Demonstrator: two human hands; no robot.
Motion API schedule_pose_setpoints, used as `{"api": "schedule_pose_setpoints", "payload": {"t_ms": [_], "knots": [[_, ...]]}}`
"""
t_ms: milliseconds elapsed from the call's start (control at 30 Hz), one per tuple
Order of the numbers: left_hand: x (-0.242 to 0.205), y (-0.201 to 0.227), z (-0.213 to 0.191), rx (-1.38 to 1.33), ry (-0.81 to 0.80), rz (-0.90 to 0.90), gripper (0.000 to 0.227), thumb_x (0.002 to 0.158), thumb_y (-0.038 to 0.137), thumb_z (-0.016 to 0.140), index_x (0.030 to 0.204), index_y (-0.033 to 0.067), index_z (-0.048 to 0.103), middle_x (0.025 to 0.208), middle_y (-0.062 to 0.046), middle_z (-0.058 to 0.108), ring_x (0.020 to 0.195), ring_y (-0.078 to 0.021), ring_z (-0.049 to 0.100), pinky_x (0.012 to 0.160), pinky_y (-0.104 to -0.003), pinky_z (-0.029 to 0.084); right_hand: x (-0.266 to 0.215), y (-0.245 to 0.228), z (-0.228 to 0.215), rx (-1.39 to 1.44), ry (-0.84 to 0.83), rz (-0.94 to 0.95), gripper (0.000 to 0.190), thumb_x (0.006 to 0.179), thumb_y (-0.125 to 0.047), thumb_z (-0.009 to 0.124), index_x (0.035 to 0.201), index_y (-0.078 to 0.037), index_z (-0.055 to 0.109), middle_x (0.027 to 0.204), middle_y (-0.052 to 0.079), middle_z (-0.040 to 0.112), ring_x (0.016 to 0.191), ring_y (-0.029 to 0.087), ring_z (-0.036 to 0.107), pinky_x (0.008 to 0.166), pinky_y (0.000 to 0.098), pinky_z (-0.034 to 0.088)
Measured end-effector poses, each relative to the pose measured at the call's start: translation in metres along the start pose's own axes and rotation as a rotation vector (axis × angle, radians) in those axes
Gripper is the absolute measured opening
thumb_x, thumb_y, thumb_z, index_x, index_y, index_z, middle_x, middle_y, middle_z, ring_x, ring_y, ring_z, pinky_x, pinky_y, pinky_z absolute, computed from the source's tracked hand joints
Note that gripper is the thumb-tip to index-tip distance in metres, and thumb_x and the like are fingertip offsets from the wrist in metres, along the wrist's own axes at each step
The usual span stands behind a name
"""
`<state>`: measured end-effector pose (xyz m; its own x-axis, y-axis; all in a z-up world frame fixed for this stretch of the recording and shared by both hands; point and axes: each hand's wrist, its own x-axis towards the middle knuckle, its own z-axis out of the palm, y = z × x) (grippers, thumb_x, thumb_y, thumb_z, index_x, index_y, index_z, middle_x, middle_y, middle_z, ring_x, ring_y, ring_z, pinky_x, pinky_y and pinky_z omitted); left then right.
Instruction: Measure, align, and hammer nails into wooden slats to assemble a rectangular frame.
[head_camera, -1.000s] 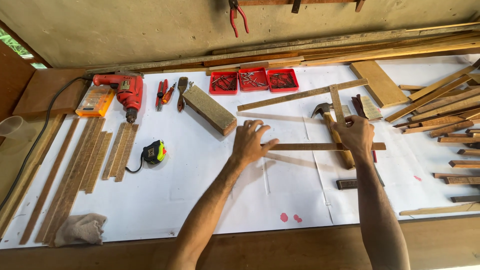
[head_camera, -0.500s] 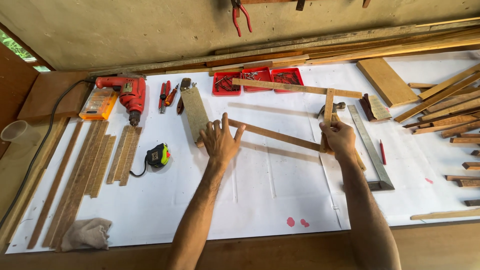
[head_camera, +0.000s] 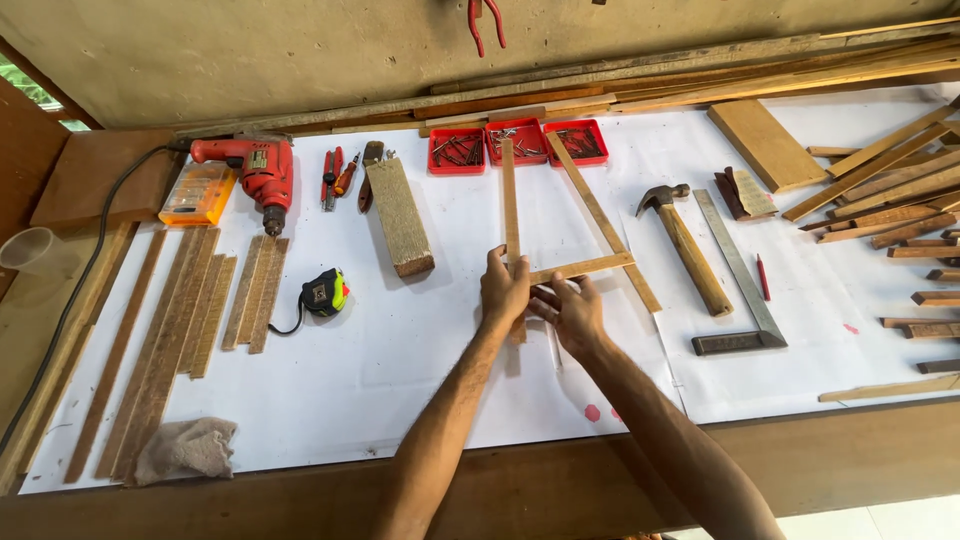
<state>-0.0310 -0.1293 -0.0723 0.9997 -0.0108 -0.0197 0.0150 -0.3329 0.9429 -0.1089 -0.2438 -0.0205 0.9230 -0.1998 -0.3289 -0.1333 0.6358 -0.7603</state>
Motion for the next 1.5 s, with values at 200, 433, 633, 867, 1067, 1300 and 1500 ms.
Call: {"api": "schedule_pose_setpoints", "payload": {"t_ms": [200, 433, 633, 867, 1067, 1300, 1500], "knots": [[-0.024, 0.032, -0.054, 0.220, 0.052, 0.072, 0.061, 0.098, 0.033, 0.053, 0.146, 0.0001, 0.037, 0.086, -0.017, 0.075, 0.082, -0.0332, 0.076, 0.074, -0.048, 0.060, -0.020, -0.042, 0.003, -1.233, 0.065, -0.103, 0.026, 0.103, -0.028, 0.062, 0.114, -0.005, 0.070, 0.097, 0.014, 0.077, 0.070, 0.026, 0.074, 0.056, 0.0400, 0.061], [-0.018, 0.021, -0.056, 0.501, 0.171, 0.169, 0.051, 0.099, 0.030, 0.056, 0.138, -0.0008, 0.045, 0.081, -0.019, 0.074, 0.082, -0.0376, 0.073, 0.064, -0.053, 0.058, 0.089, -0.066, -0.073, -1.436, 0.171, -0.559, 0.042, 0.098, -0.035, 0.070, 0.121, 0.001, 0.066, 0.099, 0.016, 0.075, 0.071, 0.023, 0.072, 0.058, 0.0397, 0.063], [-0.013, 0.012, -0.056, 0.514, 0.192, 0.189, 0.049, 0.100, 0.027, 0.055, 0.138, -0.0017, 0.045, 0.101, -0.025, 0.070, 0.084, -0.0412, 0.074, 0.065, -0.052, 0.060, 0.055, -0.075, -0.058, -1.376, 0.086, -0.204, 0.044, 0.097, -0.038, 0.071, 0.117, 0.000, 0.074, 0.090, 0.013, 0.077, 0.073, 0.022, 0.075, 0.063, 0.0345, 0.063], [-0.018, 0.013, -0.065, 0.566, 0.138, 0.285, 0.049, 0.100, 0.024, 0.057, 0.139, -0.0021, 0.047, 0.114, -0.026, 0.067, 0.091, -0.0402, 0.073, 0.069, -0.049, 0.062, -0.004, -0.077, -0.059, -1.151, 0.081, 0.000, 0.044, 0.093, -0.031, 0.074, 0.110, 0.010, 0.068, 0.082, 0.021, 0.076, 0.063, 0.024, 0.075, 0.050, 0.0347, 0.065], [-0.008, 0.017, -0.071, 0.635, 0.033, 0.291, 0.047, 0.099, 0.024, 0.058, 0.138, -0.0009, 0.051, 0.116, -0.024, 0.064, 0.090, -0.0369, 0.073, 0.066, -0.045, 0.063, -0.025, -0.076, -0.056, -1.130, 0.045, 0.086, 0.044, 0.093, -0.030, 0.073, 0.105, 0.011, 0.066, 0.076, 0.025, 0.075, 0.057, 0.027, 0.074, 0.048, 0.0350, 0.065], [0.012, -0.015, -0.103, 0.688, -0.049, 0.428, 0.048, 0.098, 0.022, 0.061, 0.138, -0.0039, 0.054, 0.110, -0.021, 0.066, 0.094, -0.0317, 0.069, 0.075, -0.043, 0.060, -0.045, -0.058, -0.025, -1.034, -0.049, 0.187, 0.040, 0.094, -0.028, 0.071, 0.099, 0.011, 0.064, 0.075, 0.025, 0.073, 0.056, 0.028, 0.074, 0.049, 0.0363, 0.067], [0.042, -0.033, -0.118, 0.768, 0.000, 0.508, 0.042, 0.100, 0.025, 0.064, 0.134, 0.0002, 0.060, 0.110, -0.019, 0.066, 0.097, -0.0286, 0.068, 0.080, -0.041, 0.060, -0.045, -0.024, -0.013, -0.794, -0.077, 0.225, 0.037, 0.095, -0.026, 0.066, 0.102, 0.009, 0.057, 0.075, 0.027, 0.071, 0.059, 0.029, 0.076, 0.054, 0.0387, 0.069]]}}
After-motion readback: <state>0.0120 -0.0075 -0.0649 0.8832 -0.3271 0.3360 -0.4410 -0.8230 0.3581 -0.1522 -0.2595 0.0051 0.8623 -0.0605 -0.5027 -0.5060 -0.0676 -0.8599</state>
